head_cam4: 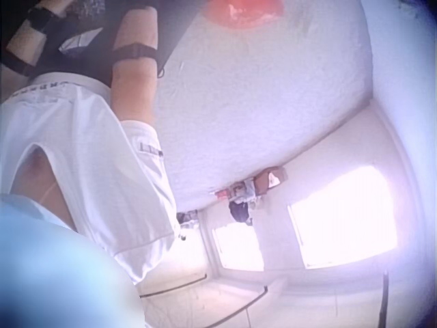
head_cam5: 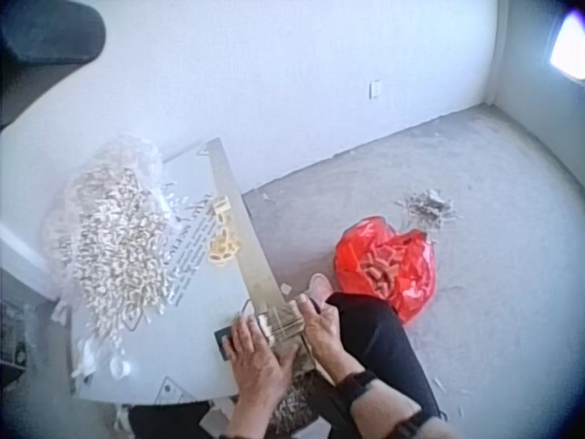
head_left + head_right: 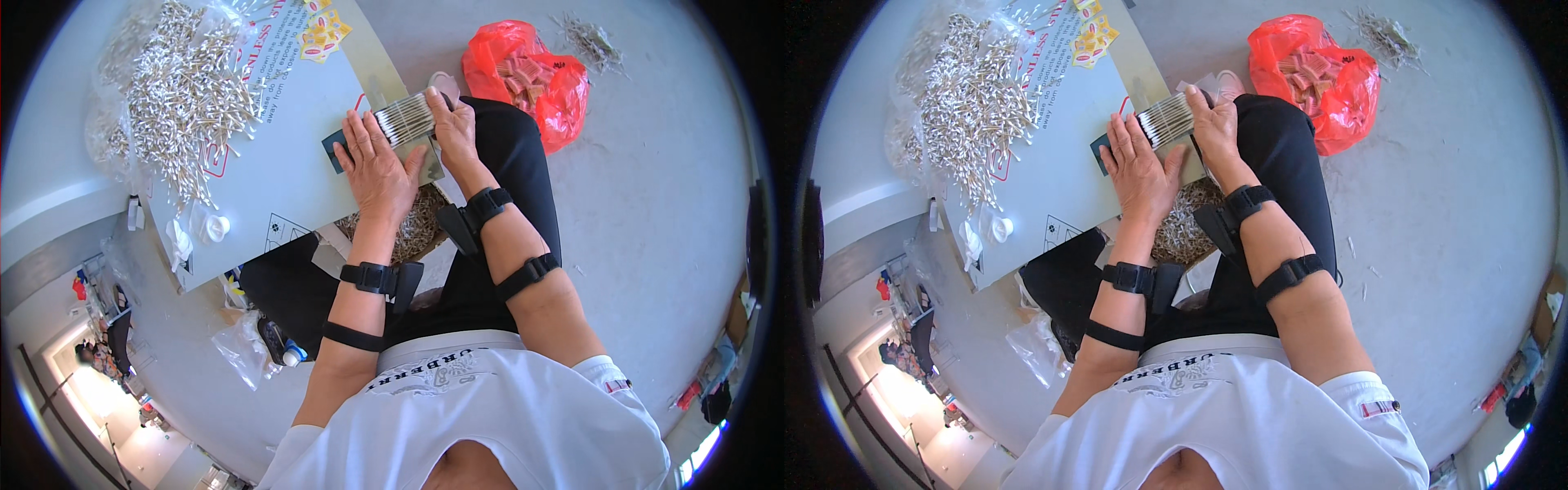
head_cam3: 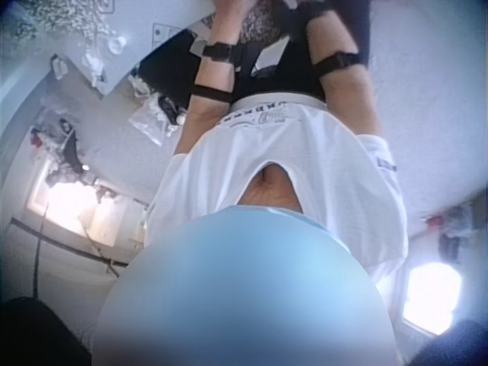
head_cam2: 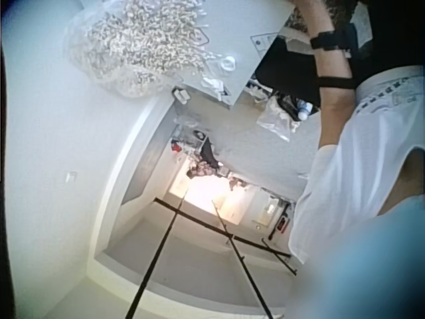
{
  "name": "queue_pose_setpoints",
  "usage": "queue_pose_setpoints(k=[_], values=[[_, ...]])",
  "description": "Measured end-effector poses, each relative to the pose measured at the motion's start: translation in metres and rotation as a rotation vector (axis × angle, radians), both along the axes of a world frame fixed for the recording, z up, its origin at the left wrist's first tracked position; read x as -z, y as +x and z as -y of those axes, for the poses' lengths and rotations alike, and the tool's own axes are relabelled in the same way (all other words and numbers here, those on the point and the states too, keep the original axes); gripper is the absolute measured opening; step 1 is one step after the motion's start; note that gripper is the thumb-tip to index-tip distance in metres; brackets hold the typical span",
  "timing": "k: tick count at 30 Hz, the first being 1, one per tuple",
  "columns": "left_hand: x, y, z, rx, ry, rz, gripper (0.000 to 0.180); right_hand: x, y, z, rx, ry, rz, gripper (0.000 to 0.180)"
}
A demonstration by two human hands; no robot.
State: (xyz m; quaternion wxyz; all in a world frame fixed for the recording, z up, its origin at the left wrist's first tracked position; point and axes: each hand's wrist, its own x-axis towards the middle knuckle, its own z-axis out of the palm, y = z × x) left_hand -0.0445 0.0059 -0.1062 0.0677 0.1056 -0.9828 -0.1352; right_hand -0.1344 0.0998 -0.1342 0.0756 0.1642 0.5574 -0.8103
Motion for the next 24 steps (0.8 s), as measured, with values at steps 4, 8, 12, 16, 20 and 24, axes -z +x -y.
queue_pose_setpoints(k=[4,8,12,16,20,24], values=[[-0.003,0.004,0.005,0.028,-0.022,0.01,0.091,-0.002,0.002,-0.023,-0.128,-0.09,0.19,0.024],[-0.004,0.003,0.005,0.055,-0.069,0.07,0.09,-0.009,0.011,-0.017,-0.133,-0.084,0.139,0.016],[-0.004,0.001,0.004,0.053,-0.055,0.056,0.09,-0.01,0.013,-0.014,-0.104,-0.045,0.048,0.011],[-0.004,0.003,0.004,0.05,-0.024,0.025,0.087,-0.012,0.014,-0.017,-0.108,-0.012,0.061,0.012],[-0.009,0.002,0.003,0.091,-0.101,-0.134,0.062,-0.01,0.012,-0.023,-0.073,-0.139,0.2,0.019],[-0.019,-0.011,0.011,0.13,0.112,-0.234,0.031,-0.005,0.009,-0.022,-0.08,-0.101,0.149,0.018]])
